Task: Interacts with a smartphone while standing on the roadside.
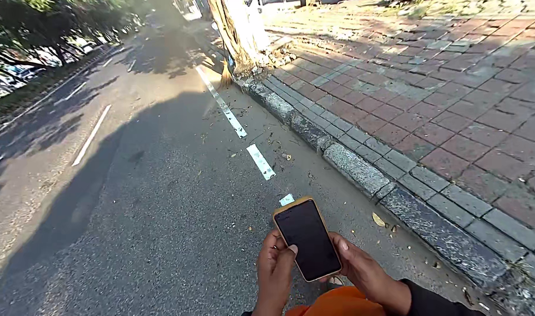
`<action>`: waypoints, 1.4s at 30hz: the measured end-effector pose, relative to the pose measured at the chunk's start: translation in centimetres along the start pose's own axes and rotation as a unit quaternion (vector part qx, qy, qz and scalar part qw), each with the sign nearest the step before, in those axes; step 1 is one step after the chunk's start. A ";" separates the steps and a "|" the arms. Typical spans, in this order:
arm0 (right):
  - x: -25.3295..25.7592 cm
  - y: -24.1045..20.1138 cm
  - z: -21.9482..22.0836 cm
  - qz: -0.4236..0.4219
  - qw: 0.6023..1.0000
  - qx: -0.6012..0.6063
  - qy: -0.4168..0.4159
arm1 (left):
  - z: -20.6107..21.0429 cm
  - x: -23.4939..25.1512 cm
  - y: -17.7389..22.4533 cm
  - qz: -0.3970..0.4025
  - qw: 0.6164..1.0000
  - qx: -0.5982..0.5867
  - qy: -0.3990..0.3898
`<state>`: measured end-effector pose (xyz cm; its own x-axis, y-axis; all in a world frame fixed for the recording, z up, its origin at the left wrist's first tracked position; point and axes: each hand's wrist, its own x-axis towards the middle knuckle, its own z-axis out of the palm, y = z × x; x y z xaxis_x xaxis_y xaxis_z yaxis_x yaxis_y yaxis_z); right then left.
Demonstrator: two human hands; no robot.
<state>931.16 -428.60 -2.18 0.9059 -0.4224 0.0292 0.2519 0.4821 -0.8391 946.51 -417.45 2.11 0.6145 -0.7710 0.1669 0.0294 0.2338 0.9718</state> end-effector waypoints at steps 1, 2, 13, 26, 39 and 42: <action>0.2 -0.3 -0.4 -0.001 1.000 -0.007 0.008 | 0.6 0.7 0.0 -0.007 1.000 0.006 0.003; 0.3 -0.6 -0.7 -0.004 1.000 -0.016 0.016 | 1.1 1.4 0.0 -0.013 1.000 0.015 0.006; 0.6 -1.1 -1.0 -0.055 0.989 -0.013 0.138 | 1.7 6.4 -1.3 -0.062 0.990 -0.024 -0.126; 2.0 0.8 0.8 -0.069 0.982 0.001 0.178 | -2.4 5.2 -2.4 -0.038 0.975 0.021 -0.220; 2.6 1.4 2.0 -0.044 0.987 0.012 0.153 | -4.2 4.4 -2.2 -0.050 0.980 0.009 -0.194; 2.5 1.0 2.4 -0.035 0.986 -0.005 0.163 | -4.0 4.4 -2.6 -0.060 0.980 0.003 -0.188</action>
<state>934.49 -427.32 -1.64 0.7284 -0.6795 -0.0877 0.3044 0.4357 -0.8471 952.34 -419.06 -0.31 0.2733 -0.9568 0.0995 0.0792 0.1254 0.9889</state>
